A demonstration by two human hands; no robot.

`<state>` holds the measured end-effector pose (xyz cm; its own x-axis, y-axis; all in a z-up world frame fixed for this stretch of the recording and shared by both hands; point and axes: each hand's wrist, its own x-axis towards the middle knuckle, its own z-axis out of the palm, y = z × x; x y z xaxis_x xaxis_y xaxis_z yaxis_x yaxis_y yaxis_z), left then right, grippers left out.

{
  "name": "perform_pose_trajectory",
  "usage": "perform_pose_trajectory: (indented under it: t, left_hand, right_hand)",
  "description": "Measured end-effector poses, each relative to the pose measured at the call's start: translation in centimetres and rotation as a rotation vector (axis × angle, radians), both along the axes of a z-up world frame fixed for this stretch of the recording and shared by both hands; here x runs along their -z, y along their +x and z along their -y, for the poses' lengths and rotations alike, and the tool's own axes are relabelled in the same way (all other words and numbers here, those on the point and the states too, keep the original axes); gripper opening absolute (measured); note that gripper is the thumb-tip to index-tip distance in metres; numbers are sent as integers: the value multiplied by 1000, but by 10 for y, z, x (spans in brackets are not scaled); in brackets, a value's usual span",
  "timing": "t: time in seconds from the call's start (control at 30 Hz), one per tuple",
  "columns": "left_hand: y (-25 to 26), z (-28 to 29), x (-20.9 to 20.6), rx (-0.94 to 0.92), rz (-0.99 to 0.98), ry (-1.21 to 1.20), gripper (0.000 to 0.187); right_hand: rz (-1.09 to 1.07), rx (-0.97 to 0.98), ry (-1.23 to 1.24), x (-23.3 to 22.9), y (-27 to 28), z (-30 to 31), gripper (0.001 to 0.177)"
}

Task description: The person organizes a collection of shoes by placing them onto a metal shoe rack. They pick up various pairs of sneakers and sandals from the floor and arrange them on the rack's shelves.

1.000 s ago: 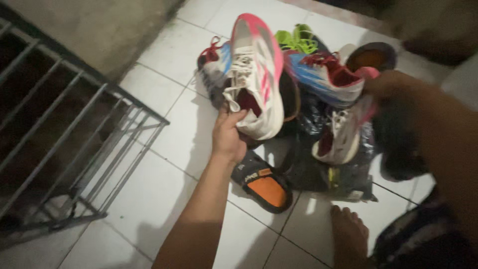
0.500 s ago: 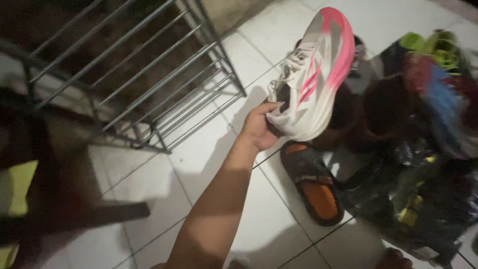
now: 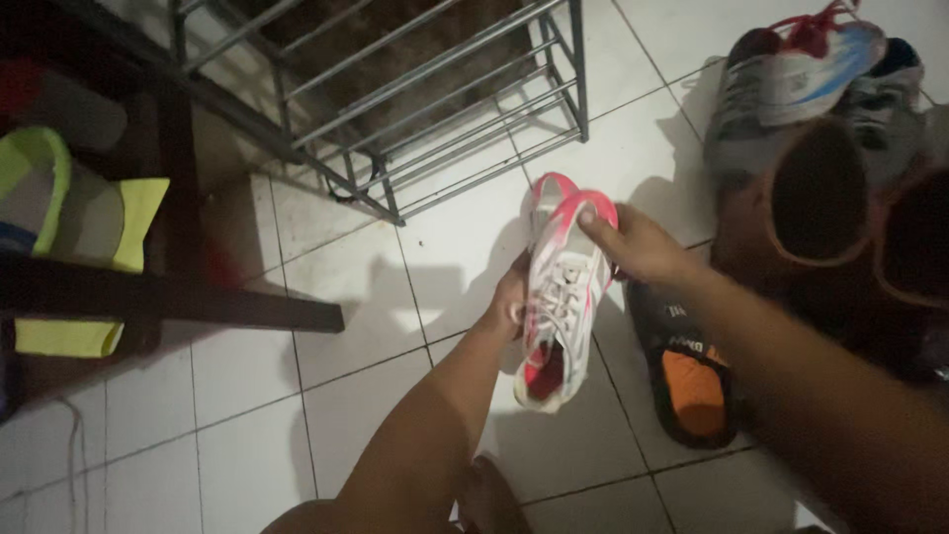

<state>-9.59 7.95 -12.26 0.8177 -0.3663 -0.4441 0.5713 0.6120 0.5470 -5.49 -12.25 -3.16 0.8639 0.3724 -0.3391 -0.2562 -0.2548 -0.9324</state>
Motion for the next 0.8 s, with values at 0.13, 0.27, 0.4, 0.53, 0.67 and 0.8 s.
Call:
perform_pose_trajectory:
  t: [0.13,0.27,0.4,0.53,0.67,0.8]
  left_hand:
    - [-9,-18,2,-19,57,236,62]
    - [7,-34,-14,-51,94,356,72]
    - [-5,-70,-33,251,290,182,86]
    - [7,-92,-26,79,246,382,79]
    - [-5,-91,-2,-283,72,365,64]
    - [-17,-87,25,-410,-37,445,54]
  right_hand:
    - [-120,179,-61,33,6,-13,69]
    - [-139,282,-59,41,18,-27,73]
    - [-3,456,-46,41,22,-51,71]
    - [293,318,-73,45,25,-65,66]
    - [339,-297,-495,54,25,-73,51]
    - [341,-763,-801,60,-14,-71,36]
